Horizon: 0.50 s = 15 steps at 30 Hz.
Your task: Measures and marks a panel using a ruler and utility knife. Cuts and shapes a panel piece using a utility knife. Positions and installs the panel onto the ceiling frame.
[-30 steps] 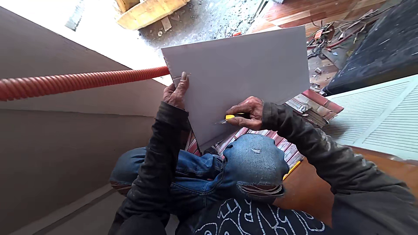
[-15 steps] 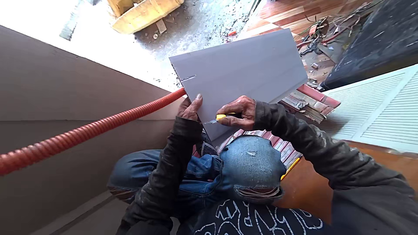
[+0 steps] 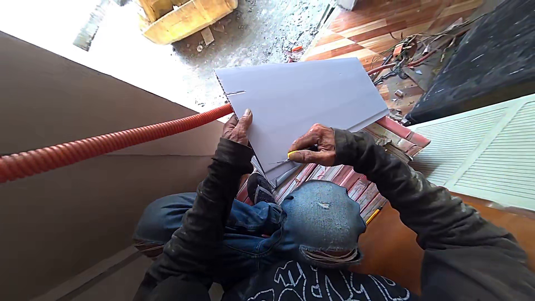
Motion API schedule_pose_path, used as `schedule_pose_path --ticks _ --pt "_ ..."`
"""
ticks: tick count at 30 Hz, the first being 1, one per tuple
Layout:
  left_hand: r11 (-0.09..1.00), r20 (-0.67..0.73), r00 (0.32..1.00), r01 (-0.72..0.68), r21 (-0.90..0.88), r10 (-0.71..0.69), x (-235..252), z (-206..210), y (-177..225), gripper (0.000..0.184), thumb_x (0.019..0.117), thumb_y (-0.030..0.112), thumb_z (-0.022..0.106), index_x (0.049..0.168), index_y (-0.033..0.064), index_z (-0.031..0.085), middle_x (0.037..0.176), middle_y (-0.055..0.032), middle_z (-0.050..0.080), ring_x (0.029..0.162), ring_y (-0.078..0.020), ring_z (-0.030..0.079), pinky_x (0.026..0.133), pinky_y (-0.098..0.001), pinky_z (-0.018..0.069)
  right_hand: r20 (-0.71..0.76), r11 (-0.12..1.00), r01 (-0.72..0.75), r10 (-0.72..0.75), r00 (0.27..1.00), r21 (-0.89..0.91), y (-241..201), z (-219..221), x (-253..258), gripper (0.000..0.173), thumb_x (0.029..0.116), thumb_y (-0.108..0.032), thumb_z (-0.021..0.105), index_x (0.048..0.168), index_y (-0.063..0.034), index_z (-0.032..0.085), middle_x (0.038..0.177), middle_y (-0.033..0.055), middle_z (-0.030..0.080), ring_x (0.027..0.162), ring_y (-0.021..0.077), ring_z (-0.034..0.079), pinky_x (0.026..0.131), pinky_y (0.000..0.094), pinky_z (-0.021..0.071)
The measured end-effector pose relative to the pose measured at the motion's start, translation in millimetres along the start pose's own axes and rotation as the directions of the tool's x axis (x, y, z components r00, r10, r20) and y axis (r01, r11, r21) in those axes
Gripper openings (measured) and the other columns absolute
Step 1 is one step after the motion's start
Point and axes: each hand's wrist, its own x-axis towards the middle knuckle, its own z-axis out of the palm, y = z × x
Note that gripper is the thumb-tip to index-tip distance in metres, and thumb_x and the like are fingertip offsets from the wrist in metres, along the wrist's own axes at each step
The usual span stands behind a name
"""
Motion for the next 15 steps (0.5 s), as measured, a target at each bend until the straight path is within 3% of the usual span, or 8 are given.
schedule_pose_path --ticks 7,9,12,15 --pt "0.999 -0.041 0.999 0.033 -0.009 -0.034 -4.7 5.2 0.9 0.023 0.1098 0.020 0.046 0.114 0.0039 0.061 0.081 0.0019 0.069 0.071 -0.0032 0.068 0.070 -0.0234 0.0595 0.032 1.000 -0.010 0.010 0.999 -0.016 -2.5 -5.9 3.4 0.037 0.1014 -0.027 0.054 0.088 -0.0004 0.076 0.064 0.0014 0.064 0.056 0.0032 0.053 0.055 0.0258 0.0422" --pt "0.998 -0.041 0.997 0.057 -0.020 -0.058 -9.8 9.3 2.1 0.023 0.1077 0.023 0.052 0.113 0.0028 0.063 0.082 0.0001 0.071 0.071 -0.0056 0.070 0.071 -0.0260 0.0604 -0.031 0.994 0.111 -0.111 0.993 0.000 7.2 -4.8 2.4 0.038 0.1015 -0.029 0.054 0.085 -0.0034 0.076 0.063 -0.0030 0.063 0.054 -0.0021 0.052 0.050 0.0196 0.0407" --pt "0.995 0.033 0.997 0.068 -0.075 -0.066 -13.8 10.9 0.7 0.014 0.1026 0.013 0.061 0.109 0.0009 0.064 0.082 -0.0025 0.073 0.072 -0.0087 0.072 0.071 -0.0284 0.0620 -0.057 0.988 0.151 -0.150 0.987 0.028 9.8 -4.4 0.0 0.038 0.1007 -0.030 0.055 0.083 -0.0037 0.075 0.062 -0.0048 0.064 0.053 -0.0042 0.055 0.048 0.0163 0.0442" --pt "0.997 0.094 0.995 0.042 -0.070 -0.036 -13.1 11.6 0.5 0.013 0.1023 0.005 0.056 0.113 -0.0019 0.061 0.084 -0.0035 0.070 0.072 -0.0075 0.069 0.072 -0.0276 0.0603 0.011 0.994 0.110 -0.110 0.994 0.026 7.6 -10.1 -0.4 0.037 0.0996 -0.032 0.057 0.085 -0.0020 0.075 0.064 -0.0051 0.064 0.055 -0.0059 0.053 0.050 0.0154 0.0442"
